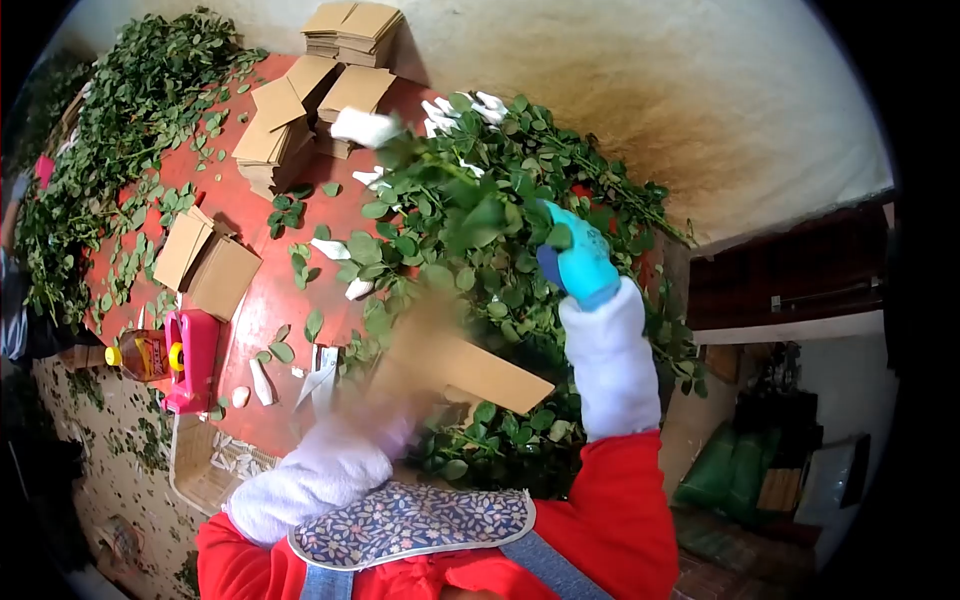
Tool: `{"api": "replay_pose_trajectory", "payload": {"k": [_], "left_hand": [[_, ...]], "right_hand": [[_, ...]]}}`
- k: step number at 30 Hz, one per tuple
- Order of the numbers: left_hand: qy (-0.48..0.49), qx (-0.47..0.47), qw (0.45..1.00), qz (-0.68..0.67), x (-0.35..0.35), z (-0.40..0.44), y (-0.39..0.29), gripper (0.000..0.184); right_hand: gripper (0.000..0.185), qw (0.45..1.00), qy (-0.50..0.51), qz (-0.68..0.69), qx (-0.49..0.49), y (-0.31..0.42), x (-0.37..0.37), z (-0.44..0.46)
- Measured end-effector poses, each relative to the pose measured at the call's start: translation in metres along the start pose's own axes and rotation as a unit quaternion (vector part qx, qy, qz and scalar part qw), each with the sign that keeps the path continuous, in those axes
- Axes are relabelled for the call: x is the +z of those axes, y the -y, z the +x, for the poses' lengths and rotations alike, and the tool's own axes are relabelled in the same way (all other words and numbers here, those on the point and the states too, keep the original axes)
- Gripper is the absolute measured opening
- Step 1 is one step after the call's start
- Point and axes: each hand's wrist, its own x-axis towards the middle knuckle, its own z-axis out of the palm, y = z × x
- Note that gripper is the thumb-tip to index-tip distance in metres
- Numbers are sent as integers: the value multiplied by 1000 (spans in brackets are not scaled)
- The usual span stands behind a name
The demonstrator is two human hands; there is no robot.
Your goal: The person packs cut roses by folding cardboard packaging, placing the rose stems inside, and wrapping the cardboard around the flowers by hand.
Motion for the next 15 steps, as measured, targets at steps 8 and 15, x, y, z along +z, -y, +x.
{"api": "replay_pose_trajectory", "payload": {"k": [8, 15], "left_hand": [[33, -2, 999, -32, -10, 2, 0, 53], [69, -9, 995, -72, -14, 0, 4, 58]], "right_hand": [[46, 994, -7, 100, 37, 14, -45, -21], [31, 938, -21, 294, 183, -1, -51, -12]]}}
